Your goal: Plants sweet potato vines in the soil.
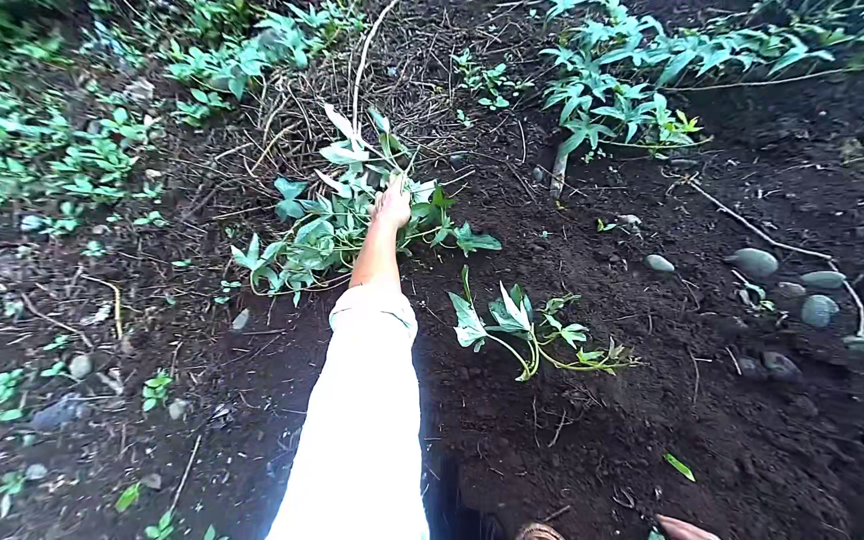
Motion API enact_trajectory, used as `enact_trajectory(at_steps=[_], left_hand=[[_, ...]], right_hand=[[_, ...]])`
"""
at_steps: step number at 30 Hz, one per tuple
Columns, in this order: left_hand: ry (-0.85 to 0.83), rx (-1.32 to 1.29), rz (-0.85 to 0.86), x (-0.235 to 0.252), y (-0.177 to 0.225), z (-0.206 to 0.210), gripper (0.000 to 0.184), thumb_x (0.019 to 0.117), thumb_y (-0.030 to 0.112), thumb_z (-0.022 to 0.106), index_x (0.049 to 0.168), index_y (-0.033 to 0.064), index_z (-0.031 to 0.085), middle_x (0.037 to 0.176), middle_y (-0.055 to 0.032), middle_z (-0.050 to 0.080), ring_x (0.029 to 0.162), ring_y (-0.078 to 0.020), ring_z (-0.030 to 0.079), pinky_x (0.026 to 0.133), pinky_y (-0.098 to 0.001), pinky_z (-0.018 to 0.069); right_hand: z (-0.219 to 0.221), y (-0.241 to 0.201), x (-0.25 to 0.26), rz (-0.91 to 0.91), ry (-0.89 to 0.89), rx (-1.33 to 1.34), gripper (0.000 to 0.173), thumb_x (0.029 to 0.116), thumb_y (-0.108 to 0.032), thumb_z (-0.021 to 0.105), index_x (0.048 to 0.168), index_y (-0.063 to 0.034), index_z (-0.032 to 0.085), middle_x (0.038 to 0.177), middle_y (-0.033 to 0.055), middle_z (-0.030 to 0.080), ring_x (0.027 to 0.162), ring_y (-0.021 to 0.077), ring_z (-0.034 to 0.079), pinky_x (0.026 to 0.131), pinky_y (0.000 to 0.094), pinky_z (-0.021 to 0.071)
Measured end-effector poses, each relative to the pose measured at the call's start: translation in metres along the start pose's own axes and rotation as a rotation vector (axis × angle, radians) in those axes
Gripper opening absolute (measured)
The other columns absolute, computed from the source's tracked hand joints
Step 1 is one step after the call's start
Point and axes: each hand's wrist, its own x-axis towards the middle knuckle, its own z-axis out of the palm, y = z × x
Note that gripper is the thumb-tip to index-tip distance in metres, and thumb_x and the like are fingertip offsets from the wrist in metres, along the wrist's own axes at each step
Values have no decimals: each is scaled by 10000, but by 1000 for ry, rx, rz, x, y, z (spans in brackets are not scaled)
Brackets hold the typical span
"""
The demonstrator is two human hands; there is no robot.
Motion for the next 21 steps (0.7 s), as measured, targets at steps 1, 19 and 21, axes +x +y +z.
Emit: enact_trajectory(at_steps=[1, 19, 21], left_hand=[[-64, 41, -5, 2, -3, 6, 597, 1096, 144, 363, 1657, 97, 164, 1727, -143, 153, 1522, -408, 328, 1170, -682, 285], [218, 530, -30, -93, 39, -66, 335, 985, 27, 536, 1274, -131, 593, 1413, -328, 530, 1287, -508, 546, 986, -657, 488], [10, 412, -9, -103, 6, -32, 378, 923, 69, 642, 1265, -91, 620, 1400, -304, 545, 1318, -498, 517, 996, -687, 472]], right_hand=[[3, 0, -3, 3, 0, 20, 274, 962, 48, 489, 1087, 175, 697, 1172, 294, 703, 1175, 268, 675, 1074, 293, 480], [15, -34, 9, 91, -168, -35, 285, 989, 37, 471, 1110, 198, 673, 1161, 336, 688, 1147, 364, 672, 1058, 371, 490], [14, -30, 16, 60, -150, -49, 279, 995, 17, 494, 1122, 182, 680, 1186, 343, 679, 1167, 406, 662, 1068, 434, 488]])
